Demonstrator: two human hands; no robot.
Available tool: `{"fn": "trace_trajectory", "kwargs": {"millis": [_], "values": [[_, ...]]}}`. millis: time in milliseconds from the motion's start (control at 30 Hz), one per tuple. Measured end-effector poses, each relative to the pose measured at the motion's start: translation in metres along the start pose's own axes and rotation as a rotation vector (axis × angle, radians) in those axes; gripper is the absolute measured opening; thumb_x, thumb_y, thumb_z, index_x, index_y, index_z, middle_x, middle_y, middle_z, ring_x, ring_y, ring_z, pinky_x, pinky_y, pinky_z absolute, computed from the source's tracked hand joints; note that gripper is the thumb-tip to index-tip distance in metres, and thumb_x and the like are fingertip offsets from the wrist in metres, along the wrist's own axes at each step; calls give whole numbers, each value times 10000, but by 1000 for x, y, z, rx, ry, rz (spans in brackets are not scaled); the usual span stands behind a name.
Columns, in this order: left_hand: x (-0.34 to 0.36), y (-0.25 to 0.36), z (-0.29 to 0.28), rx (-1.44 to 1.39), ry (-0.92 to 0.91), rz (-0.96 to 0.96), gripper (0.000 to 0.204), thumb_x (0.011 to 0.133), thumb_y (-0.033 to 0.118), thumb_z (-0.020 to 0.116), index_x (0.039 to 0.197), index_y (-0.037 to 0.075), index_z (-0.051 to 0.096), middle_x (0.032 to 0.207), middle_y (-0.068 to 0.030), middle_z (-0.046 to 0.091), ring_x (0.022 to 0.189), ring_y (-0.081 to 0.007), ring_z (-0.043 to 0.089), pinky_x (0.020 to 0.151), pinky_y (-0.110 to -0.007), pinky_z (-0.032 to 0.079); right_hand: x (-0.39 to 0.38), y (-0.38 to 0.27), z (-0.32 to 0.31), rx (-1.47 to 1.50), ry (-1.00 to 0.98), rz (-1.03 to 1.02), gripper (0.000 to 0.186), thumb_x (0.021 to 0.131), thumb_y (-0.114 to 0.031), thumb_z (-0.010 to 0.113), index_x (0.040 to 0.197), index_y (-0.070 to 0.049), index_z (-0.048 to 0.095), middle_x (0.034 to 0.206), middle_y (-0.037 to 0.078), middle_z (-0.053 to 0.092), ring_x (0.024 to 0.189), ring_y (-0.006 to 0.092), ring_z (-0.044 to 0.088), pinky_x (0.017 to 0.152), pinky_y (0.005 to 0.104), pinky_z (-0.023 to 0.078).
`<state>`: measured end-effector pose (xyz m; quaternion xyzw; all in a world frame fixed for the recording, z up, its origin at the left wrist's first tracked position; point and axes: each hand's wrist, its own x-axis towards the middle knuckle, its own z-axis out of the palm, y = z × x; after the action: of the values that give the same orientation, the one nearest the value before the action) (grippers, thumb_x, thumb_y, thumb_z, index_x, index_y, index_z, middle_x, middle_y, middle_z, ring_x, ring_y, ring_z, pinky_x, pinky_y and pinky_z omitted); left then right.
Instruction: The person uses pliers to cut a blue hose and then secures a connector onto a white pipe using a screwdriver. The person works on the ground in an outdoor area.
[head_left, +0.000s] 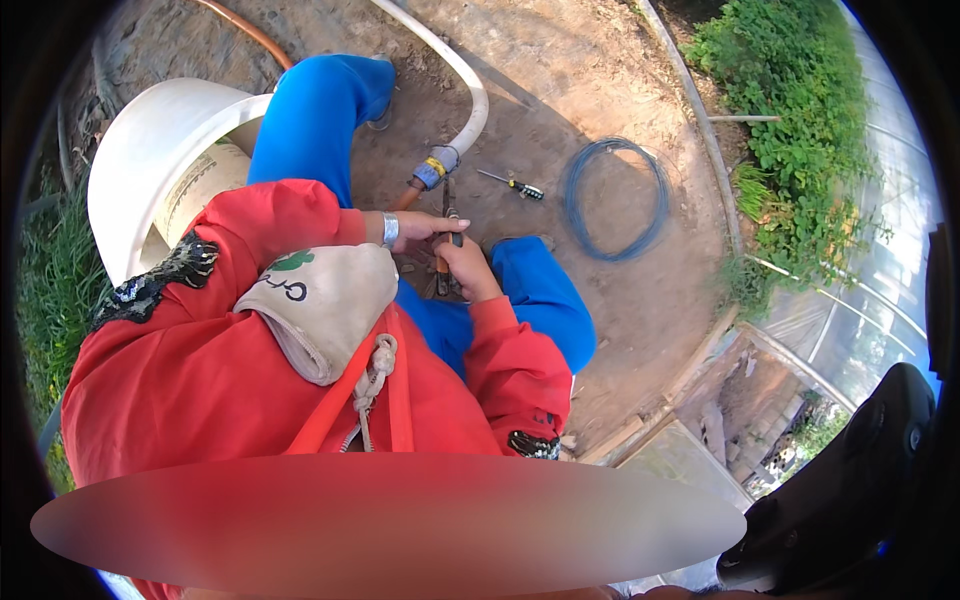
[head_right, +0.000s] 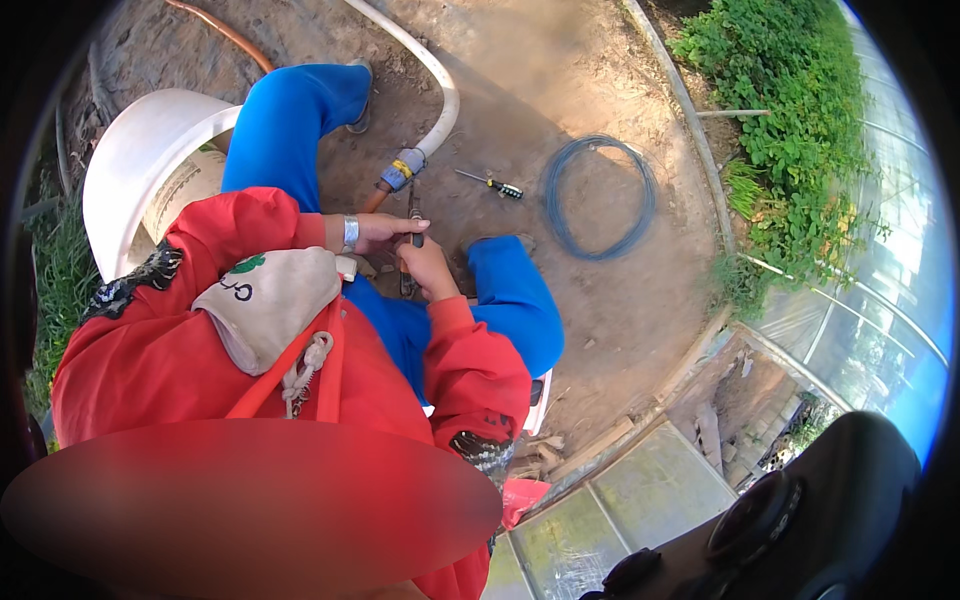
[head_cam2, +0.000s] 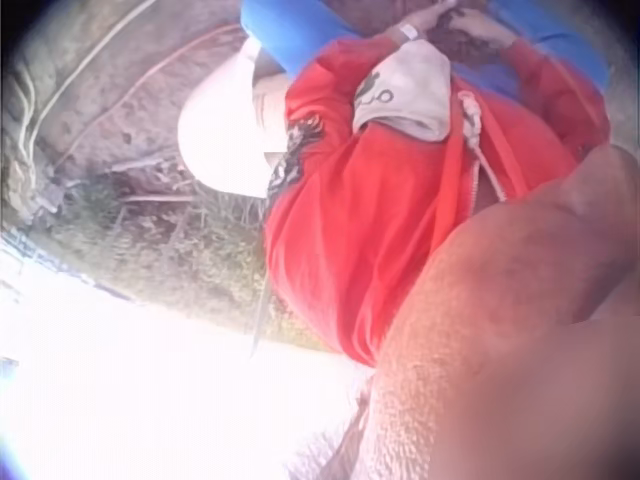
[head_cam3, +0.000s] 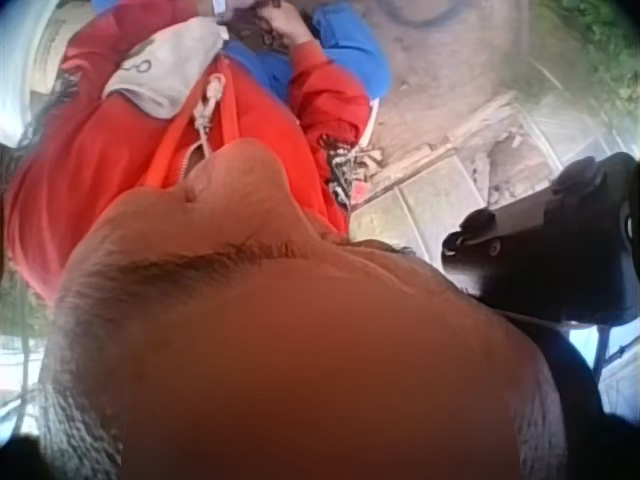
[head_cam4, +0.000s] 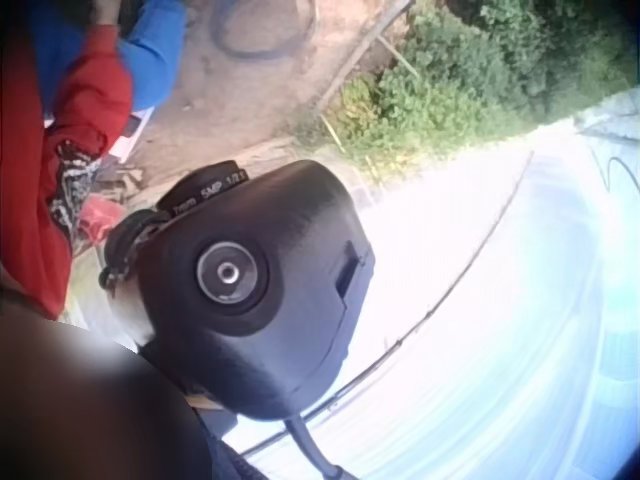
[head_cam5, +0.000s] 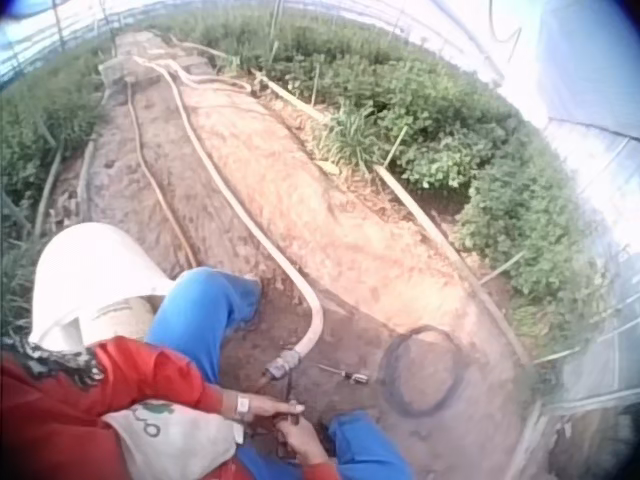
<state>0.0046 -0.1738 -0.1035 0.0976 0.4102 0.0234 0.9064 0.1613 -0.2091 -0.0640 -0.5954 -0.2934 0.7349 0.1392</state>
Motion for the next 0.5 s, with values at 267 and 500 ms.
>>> {"fn": "trace_trajectory", "kwargs": {"millis": [267, 500], "values": [[-3, -2, 16, -202, 153, 206, 308, 821, 241, 722, 1029, 33, 628, 994, -103, 683, 882, -189, 651, 805, -356, 525, -54, -16, 35, 214, 96, 235, 527, 809, -216, 700, 1212, -47, 405, 912, 47, 567, 747, 143, 582, 622, 292, 458], [-7, 9, 24, -148, 134, 260, 372, 809, 309, 738, 1006, 14, 628, 931, -92, 668, 930, -176, 625, 858, -313, 496, -37, -18, 30, 432, 10, 363, 138, 871, -194, 621, 924, -73, 582, 817, 44, 627, 704, 162, 608, 595, 332, 503]]}}
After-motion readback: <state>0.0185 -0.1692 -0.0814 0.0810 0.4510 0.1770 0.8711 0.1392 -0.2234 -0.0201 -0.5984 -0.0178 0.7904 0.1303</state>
